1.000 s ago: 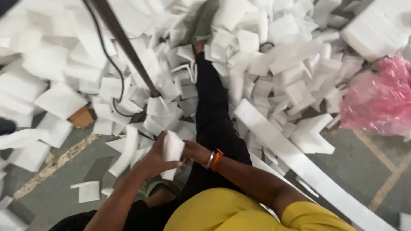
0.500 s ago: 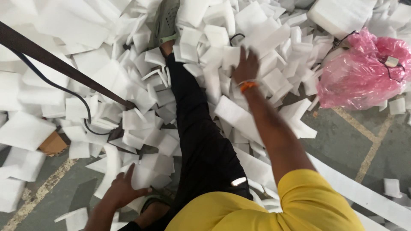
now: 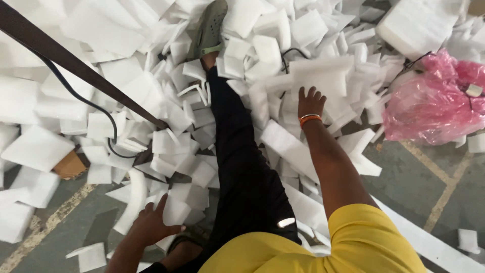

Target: The person sits on the floor and repeatedly picks up white foam blocks, holding them under a stationary heat gun to warm them. The person rotates the foam to expose different sides to the heat and then places the blocks back onto the floor.

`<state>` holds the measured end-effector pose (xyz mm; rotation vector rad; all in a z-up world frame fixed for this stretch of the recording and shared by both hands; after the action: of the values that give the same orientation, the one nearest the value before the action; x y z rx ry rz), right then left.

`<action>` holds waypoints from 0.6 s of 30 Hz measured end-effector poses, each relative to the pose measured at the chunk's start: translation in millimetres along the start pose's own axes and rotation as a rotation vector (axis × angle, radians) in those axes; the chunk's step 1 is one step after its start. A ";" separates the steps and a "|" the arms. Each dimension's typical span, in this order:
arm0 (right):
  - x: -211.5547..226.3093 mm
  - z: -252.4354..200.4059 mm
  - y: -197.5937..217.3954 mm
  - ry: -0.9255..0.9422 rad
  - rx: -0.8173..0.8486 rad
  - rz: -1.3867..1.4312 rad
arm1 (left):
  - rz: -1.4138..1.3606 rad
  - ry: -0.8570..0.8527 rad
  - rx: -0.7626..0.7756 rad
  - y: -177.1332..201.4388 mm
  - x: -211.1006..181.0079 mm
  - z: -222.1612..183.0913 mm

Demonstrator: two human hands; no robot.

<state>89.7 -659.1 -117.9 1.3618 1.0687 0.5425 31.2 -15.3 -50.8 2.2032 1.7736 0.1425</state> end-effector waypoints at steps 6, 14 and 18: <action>-9.5 -17.7 22.7 0.105 -0.069 0.310 | 0.024 0.017 0.031 1.9 0.9 4.4; -109.7 7.4 101.3 -0.232 -0.725 0.468 | 0.032 0.008 -0.001 -2.1 1.0 -1.0; -152.8 45.1 47.0 -0.715 0.123 0.937 | 0.005 0.021 -0.020 -0.1 -0.1 -6.6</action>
<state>70.2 -801.5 -34.4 1.9352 -0.1674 0.5765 29.4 -14.3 -44.6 2.2001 1.7696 0.1841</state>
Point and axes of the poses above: each hand's wrist, its own z-axis towards the middle knuckle, its own y-axis out of the back of the hand, x = y × z, the point moved 7 cm from there along z, towards the middle knuckle, and after that the axes turned 13 degrees about x, right-handed, at the moved point
